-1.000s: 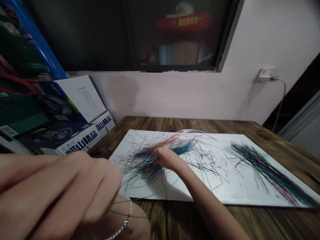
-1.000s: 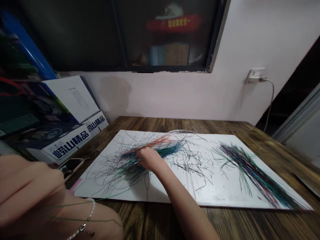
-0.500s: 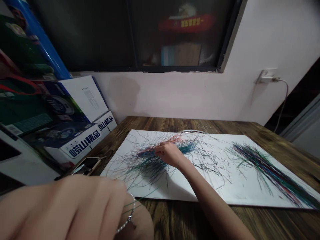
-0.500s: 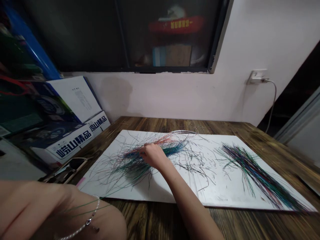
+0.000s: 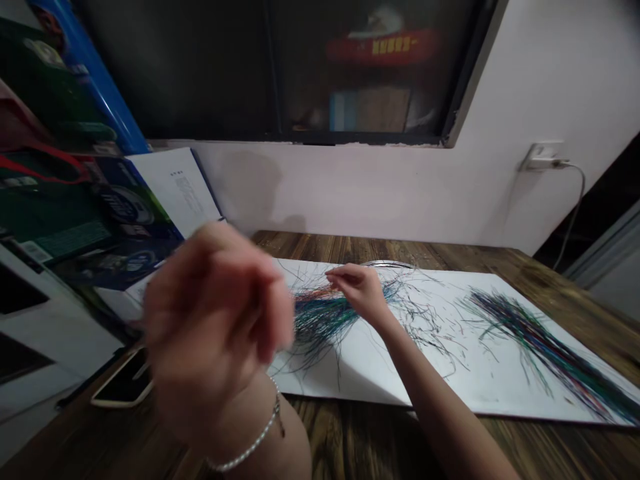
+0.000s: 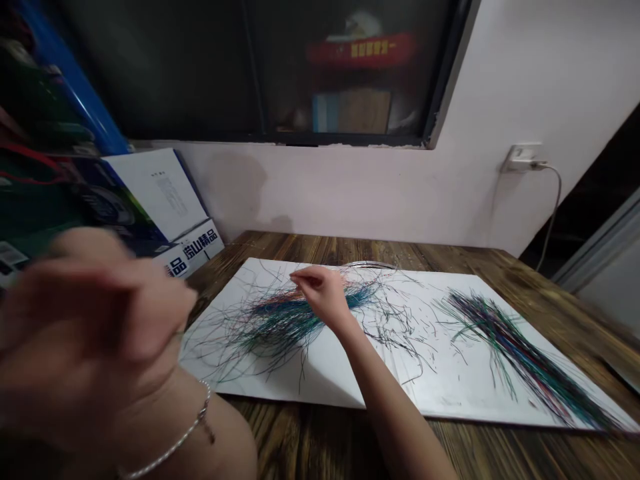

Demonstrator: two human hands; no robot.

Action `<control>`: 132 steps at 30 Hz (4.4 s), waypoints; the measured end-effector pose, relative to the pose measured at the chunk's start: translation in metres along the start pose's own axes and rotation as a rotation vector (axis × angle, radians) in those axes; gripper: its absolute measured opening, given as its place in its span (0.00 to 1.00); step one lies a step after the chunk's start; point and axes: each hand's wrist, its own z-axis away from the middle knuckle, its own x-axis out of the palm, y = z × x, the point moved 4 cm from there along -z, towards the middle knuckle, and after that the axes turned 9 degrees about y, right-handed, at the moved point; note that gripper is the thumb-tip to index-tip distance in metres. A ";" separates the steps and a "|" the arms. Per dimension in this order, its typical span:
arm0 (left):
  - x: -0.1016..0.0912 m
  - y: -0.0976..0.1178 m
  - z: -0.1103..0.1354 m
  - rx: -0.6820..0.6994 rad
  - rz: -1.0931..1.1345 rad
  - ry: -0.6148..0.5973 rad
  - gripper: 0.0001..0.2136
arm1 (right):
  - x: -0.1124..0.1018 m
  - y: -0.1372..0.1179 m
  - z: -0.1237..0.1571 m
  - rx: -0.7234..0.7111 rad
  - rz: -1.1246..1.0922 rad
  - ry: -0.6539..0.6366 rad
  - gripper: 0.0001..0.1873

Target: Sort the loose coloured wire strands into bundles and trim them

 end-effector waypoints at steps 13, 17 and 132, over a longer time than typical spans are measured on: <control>0.115 0.002 -0.025 0.111 0.369 -0.410 0.10 | -0.054 -0.033 -0.012 0.034 -0.187 0.329 0.03; 0.116 0.007 -0.019 0.160 0.351 -0.454 0.12 | -0.055 -0.033 -0.012 0.025 -0.187 0.289 0.02; 0.118 -0.009 -0.031 0.040 0.601 -0.397 0.05 | -0.039 -0.023 -0.010 0.089 -0.021 0.100 0.06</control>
